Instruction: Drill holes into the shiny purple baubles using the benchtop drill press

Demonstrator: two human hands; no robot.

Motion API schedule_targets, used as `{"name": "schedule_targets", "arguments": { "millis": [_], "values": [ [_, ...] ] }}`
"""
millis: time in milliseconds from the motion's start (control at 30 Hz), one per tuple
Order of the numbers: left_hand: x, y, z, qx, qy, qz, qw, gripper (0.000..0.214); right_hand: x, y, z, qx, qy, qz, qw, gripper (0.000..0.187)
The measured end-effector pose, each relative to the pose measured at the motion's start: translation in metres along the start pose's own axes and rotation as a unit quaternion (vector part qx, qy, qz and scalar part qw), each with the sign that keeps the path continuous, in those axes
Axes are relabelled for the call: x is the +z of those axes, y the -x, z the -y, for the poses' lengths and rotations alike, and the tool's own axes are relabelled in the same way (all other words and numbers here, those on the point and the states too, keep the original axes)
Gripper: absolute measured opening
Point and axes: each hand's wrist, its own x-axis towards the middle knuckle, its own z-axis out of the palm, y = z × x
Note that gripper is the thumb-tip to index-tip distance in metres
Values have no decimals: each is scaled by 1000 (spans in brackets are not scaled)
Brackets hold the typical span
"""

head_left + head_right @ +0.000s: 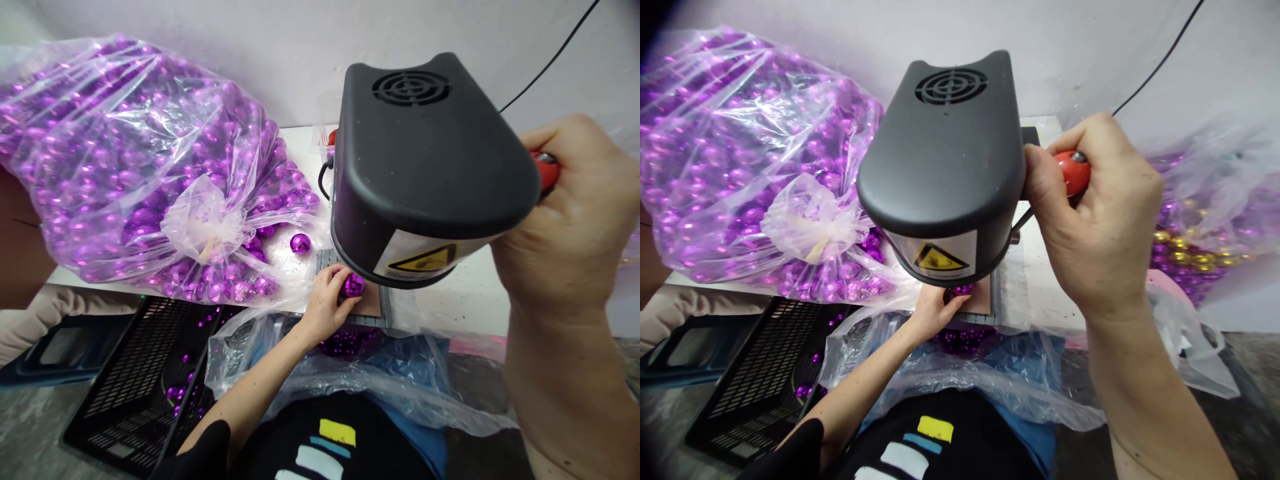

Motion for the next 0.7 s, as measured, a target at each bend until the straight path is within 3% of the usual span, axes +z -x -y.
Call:
{"name": "schedule_targets", "arguments": {
  "millis": [333,500,700],
  "values": [
    [10,-1,3,-23,48,-9,999,42,0,3,-1,-4,42,0,999,35],
    [15,1,4,-50,40,-20,998,54,0,4,-3,-7,29,-8,1000,33],
    [12,-2,0,-71,49,-12,996,44,-2,3,-2,-17,35,0,999,35]
  ]
}}
